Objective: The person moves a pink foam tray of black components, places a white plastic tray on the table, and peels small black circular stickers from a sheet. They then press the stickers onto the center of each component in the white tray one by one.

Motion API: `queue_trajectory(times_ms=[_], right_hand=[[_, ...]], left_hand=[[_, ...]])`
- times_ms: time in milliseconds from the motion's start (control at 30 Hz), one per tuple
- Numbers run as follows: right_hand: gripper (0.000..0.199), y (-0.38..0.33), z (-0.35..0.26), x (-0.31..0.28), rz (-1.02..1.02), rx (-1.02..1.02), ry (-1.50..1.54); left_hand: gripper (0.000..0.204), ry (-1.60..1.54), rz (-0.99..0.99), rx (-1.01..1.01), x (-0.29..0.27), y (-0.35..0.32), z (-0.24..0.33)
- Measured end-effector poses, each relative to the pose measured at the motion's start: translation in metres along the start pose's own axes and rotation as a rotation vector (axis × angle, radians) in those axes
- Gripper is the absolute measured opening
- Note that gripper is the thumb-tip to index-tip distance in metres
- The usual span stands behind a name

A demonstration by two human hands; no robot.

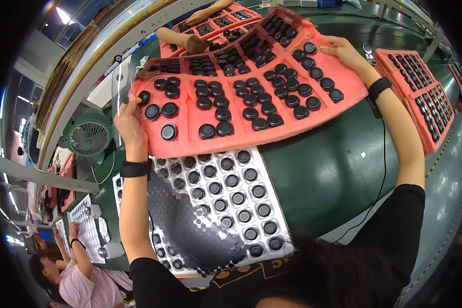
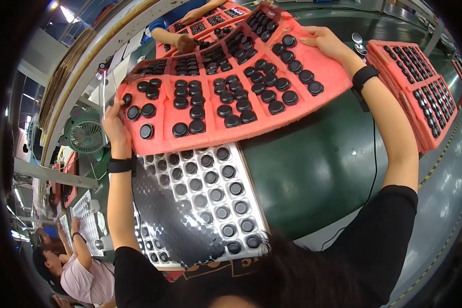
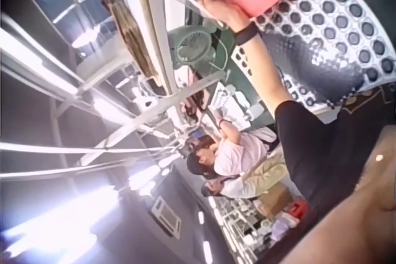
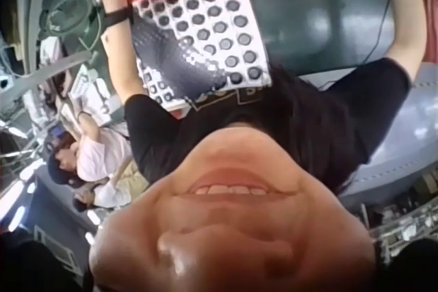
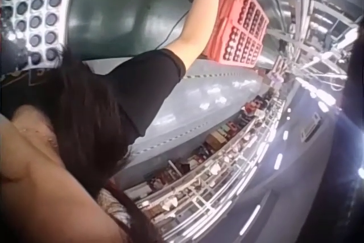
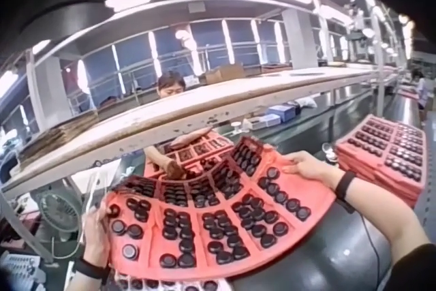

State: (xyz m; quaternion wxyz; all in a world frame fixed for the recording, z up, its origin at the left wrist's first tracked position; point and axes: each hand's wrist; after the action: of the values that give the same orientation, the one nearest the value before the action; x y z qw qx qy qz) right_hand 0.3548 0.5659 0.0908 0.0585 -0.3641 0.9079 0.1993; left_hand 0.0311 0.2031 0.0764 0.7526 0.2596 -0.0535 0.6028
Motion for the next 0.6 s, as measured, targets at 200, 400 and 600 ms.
queue_trajectory(times_ms=[200,400,600], right_hand=[[0.035,-0.003,0.003,0.005,0.072,-0.018,-0.044],[0.036,-0.007,0.005,0.007,0.081,0.016,0.017],[0.038,-0.013,-0.012,0.014,0.122,0.074,-0.048]], left_hand=[[0.017,0.006,-0.042,0.007,-0.010,0.001,-0.004],[0.016,0.043,-0.057,0.011,-0.007,0.004,0.000],[0.017,0.035,-0.071,0.005,-0.003,0.001,0.006]])
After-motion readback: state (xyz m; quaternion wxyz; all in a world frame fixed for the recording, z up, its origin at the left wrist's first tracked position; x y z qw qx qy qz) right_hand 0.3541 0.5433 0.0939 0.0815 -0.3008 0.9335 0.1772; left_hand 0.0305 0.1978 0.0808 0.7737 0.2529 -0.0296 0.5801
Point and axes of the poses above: each hand's wrist, its own y-axis towards the middle knuckle, its own x-axis out of the palm, z = x × y, and after that the axes turned 13 degrees about z, right-handed
